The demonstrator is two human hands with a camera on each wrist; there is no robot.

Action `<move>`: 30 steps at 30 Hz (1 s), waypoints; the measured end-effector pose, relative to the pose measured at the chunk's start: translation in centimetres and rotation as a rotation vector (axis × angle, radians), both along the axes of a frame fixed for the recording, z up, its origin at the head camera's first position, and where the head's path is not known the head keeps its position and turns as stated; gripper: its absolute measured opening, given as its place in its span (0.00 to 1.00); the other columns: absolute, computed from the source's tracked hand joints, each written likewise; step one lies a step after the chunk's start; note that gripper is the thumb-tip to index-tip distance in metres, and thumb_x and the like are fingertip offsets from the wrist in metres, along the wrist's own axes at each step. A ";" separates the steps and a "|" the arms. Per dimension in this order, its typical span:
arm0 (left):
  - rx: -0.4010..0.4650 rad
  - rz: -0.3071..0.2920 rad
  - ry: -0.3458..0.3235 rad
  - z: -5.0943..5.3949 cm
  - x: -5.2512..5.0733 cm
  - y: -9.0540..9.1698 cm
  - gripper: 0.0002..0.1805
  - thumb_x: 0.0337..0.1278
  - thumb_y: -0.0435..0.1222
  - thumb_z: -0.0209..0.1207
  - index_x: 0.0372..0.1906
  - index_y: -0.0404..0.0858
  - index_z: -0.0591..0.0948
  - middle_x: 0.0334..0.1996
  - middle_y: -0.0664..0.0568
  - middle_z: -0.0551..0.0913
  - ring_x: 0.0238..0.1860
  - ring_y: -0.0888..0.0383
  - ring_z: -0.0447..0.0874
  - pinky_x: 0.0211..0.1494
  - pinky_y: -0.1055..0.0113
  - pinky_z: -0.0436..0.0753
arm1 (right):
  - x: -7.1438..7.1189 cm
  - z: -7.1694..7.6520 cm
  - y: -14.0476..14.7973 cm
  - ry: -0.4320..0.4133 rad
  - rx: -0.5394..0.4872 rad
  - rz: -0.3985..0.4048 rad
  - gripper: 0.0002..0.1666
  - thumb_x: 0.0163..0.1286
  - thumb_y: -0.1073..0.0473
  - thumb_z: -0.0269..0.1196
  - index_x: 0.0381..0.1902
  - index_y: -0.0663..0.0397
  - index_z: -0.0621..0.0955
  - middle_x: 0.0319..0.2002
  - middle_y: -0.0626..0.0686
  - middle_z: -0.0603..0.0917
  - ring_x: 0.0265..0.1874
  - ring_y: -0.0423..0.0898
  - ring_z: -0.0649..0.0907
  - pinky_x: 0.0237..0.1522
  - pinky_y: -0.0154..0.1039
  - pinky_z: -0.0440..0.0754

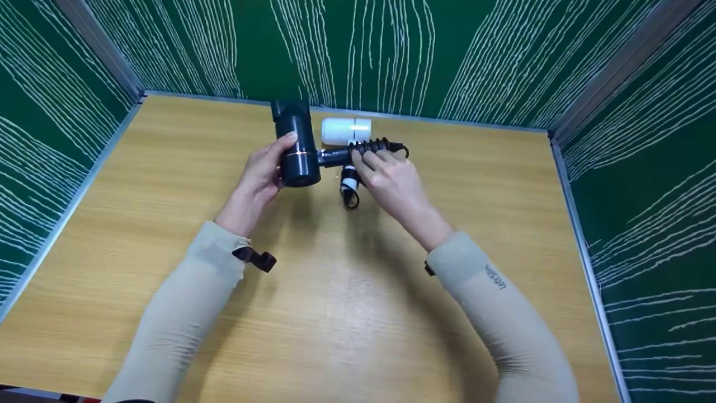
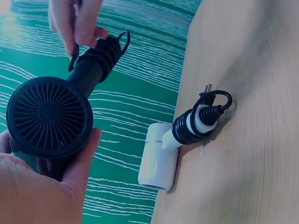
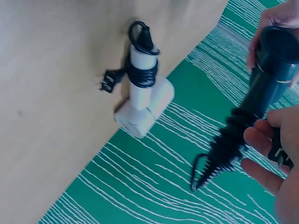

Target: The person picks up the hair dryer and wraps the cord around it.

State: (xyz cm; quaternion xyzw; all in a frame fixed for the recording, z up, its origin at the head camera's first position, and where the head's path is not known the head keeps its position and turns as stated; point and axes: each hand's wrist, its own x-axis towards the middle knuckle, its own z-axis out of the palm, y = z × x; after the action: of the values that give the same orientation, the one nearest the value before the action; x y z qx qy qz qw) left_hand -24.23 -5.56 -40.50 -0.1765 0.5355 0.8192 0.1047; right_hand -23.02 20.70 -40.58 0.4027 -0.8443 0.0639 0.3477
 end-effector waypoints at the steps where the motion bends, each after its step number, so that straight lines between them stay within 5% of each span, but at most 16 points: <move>1: 0.001 0.005 -0.003 0.0 0.0 0.0 0.34 0.61 0.52 0.76 0.65 0.37 0.82 0.56 0.44 0.86 0.57 0.47 0.84 0.59 0.56 0.84 | 0.0 -0.4 0.0 0.013 -0.013 -0.004 0.13 0.75 0.68 0.68 0.55 0.64 0.89 0.40 0.65 0.92 0.33 0.63 0.92 0.36 0.55 0.92; 16: 0.013 0.045 -0.008 0.4 0.2 0.8 0.37 0.57 0.53 0.77 0.66 0.38 0.82 0.56 0.47 0.86 0.58 0.49 0.83 0.63 0.57 0.82 | 0.2 -2.9 0.3 -0.017 -0.062 -0.097 0.27 0.73 0.68 0.70 0.69 0.59 0.82 0.39 0.64 0.89 0.30 0.59 0.89 0.28 0.49 0.90; 30: 0.028 0.049 0.013 0.7 0.3 1.5 0.32 0.59 0.51 0.76 0.63 0.38 0.83 0.55 0.45 0.86 0.55 0.48 0.84 0.57 0.57 0.83 | 0.5 -2.6 0.4 -0.169 -0.147 -0.101 0.32 0.77 0.67 0.65 0.77 0.58 0.74 0.37 0.63 0.85 0.25 0.58 0.82 0.21 0.47 0.81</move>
State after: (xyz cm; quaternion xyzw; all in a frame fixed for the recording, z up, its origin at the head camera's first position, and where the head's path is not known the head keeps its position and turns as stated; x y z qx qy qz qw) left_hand -23.95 -4.09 -39.83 -0.1829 0.5202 0.8300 0.0838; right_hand -22.55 21.06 -43.22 0.3264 -0.8829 0.1417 0.3065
